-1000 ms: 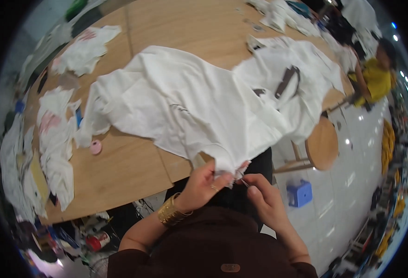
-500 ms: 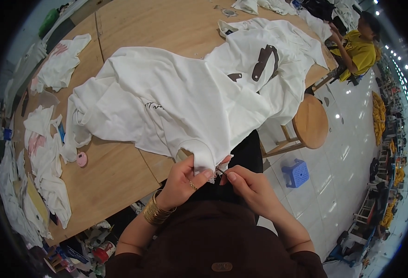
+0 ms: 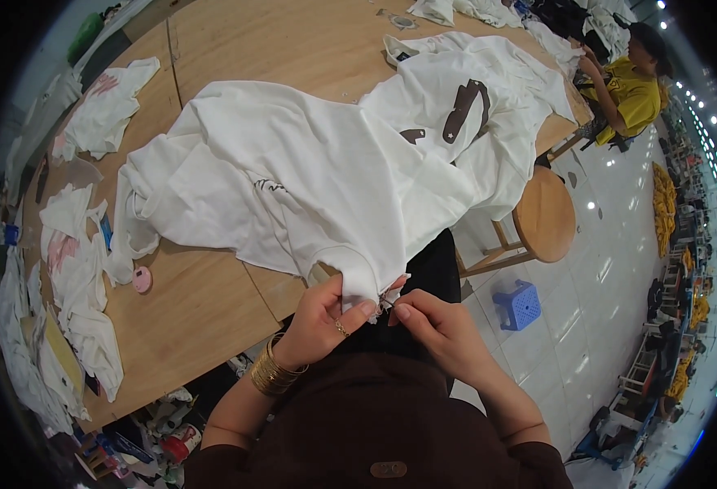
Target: Trimming loose threads from white t-shirts using small clippers in a factory setting.
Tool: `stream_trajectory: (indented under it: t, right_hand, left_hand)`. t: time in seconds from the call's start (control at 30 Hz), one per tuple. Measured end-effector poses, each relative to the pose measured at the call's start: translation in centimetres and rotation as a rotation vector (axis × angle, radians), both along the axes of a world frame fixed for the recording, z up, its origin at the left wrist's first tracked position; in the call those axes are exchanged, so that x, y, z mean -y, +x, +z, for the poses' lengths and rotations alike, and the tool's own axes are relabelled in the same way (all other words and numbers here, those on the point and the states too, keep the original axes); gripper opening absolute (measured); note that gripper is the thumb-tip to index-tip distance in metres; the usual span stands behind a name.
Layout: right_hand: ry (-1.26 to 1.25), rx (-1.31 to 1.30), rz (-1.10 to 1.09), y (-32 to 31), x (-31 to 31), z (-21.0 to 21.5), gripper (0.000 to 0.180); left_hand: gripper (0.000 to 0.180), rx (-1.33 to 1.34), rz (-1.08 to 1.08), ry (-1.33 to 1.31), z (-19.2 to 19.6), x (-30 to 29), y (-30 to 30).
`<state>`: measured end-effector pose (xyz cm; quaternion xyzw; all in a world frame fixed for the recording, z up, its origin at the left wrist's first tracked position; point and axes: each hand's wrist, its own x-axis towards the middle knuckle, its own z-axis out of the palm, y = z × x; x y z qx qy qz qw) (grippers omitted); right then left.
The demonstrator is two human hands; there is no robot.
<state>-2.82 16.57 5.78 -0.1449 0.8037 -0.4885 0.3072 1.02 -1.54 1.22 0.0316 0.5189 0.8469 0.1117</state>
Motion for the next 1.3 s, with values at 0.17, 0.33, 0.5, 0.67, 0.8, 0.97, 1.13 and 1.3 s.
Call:
stream_trajectory:
  t: [0.17, 0.33, 0.5, 0.67, 0.8, 0.97, 1.13, 1.3]
  right_hand:
    - [0.058, -0.042, 0.023, -0.1, 0.2, -0.1, 0.021]
    - [-0.006, -0.006, -0.124, -0.2, 0.0, 0.0, 0.020]
    - [-0.014, -0.037, -0.003, 0.2, -0.4, 0.3, 0.021]
    - [-0.039, -0.008, 0.007, 0.2, -0.3, 0.2, 0.023]
    - [0.013, -0.001, 0.019, 0.1, -0.2, 0.0, 0.024]
    - [-0.012, -0.012, -0.005, 0.2, 0.0, -0.1, 0.024]
    - [0.023, -0.014, -0.006, 0.2, 0.0, -0.1, 0.024]
    - [0.035, -0.045, -0.012, 0.2, 0.0, -0.1, 0.023]
  left_hand:
    - [0.030, 0.036, -0.023, -0.034, -0.6, 0.4, 0.3]
    - [0.028, 0.111, -0.044, -0.004, -0.9, 0.6, 0.5]
    - [0.024, 0.135, 0.001, 0.090, -0.3, 0.3, 0.0]
    - [0.043, 0.165, -0.033, -0.032, -0.9, 0.6, 0.1]
    - [0.044, 0.158, -0.039, -0.035, -0.8, 0.5, 0.1]
    - [0.044, 0.168, -0.034, -0.009, -0.7, 0.5, 0.1]
    - [0.044, 0.166, -0.045, -0.018, -1.1, 0.6, 0.2]
    - [0.022, 0.150, -0.025, 0.032, -1.7, 0.6, 0.4]
